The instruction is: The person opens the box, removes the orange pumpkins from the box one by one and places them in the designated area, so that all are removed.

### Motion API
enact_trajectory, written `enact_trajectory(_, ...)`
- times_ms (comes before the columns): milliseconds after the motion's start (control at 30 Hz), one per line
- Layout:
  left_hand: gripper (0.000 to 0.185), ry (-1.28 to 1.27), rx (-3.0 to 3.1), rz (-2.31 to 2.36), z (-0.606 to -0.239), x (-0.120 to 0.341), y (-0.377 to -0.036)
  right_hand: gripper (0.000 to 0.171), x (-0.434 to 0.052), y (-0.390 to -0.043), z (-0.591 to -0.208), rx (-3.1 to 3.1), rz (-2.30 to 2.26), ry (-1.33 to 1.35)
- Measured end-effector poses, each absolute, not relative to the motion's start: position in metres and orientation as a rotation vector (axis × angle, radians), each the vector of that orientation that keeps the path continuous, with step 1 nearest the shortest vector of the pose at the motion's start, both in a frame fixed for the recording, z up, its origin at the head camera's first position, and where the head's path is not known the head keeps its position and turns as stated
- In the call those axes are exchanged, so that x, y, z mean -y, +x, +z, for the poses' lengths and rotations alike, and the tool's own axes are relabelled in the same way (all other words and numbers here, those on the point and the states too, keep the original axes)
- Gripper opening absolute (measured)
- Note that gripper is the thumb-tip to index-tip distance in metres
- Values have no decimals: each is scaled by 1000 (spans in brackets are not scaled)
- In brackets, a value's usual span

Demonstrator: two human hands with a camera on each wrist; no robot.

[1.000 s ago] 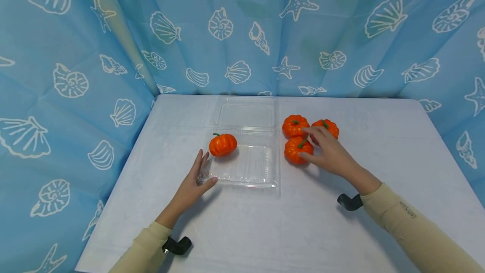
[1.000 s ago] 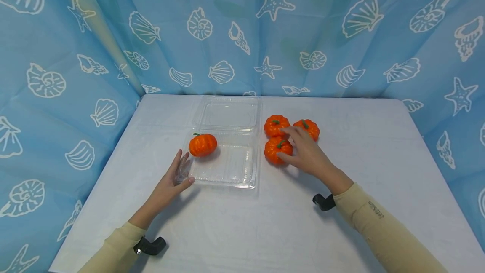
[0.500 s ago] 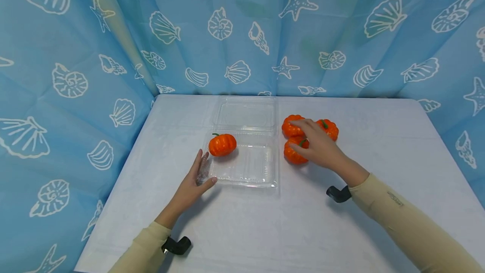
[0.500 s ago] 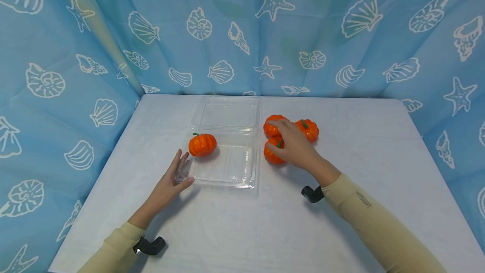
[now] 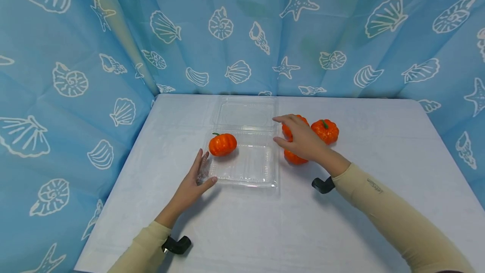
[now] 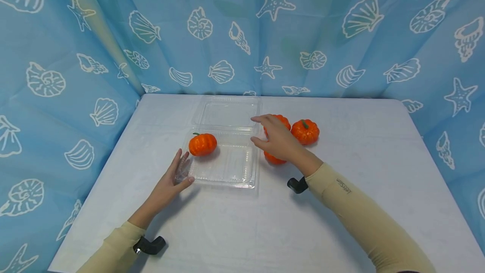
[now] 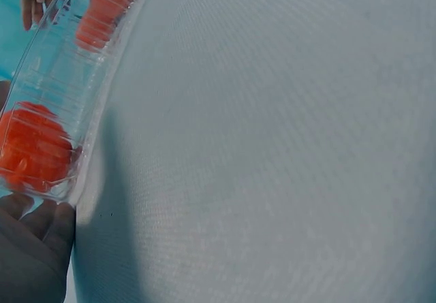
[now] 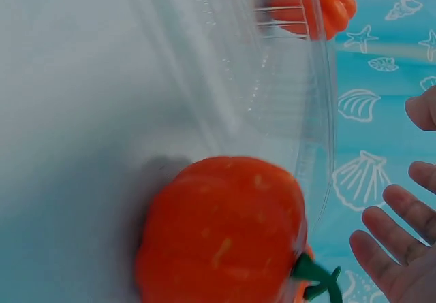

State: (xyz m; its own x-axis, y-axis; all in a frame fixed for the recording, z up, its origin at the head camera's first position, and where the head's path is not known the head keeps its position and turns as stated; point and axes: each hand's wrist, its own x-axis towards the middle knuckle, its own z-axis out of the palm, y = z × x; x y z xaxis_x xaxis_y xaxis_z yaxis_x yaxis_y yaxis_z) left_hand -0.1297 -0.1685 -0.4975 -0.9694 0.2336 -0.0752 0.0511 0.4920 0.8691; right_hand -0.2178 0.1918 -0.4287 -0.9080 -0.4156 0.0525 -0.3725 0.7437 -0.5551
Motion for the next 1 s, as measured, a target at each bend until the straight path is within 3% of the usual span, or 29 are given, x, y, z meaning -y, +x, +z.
enact_trajectory(1000,102,255,-2534,1502,-498,169,-129,57,-111,-251,-423,-2673,-1049,-759)
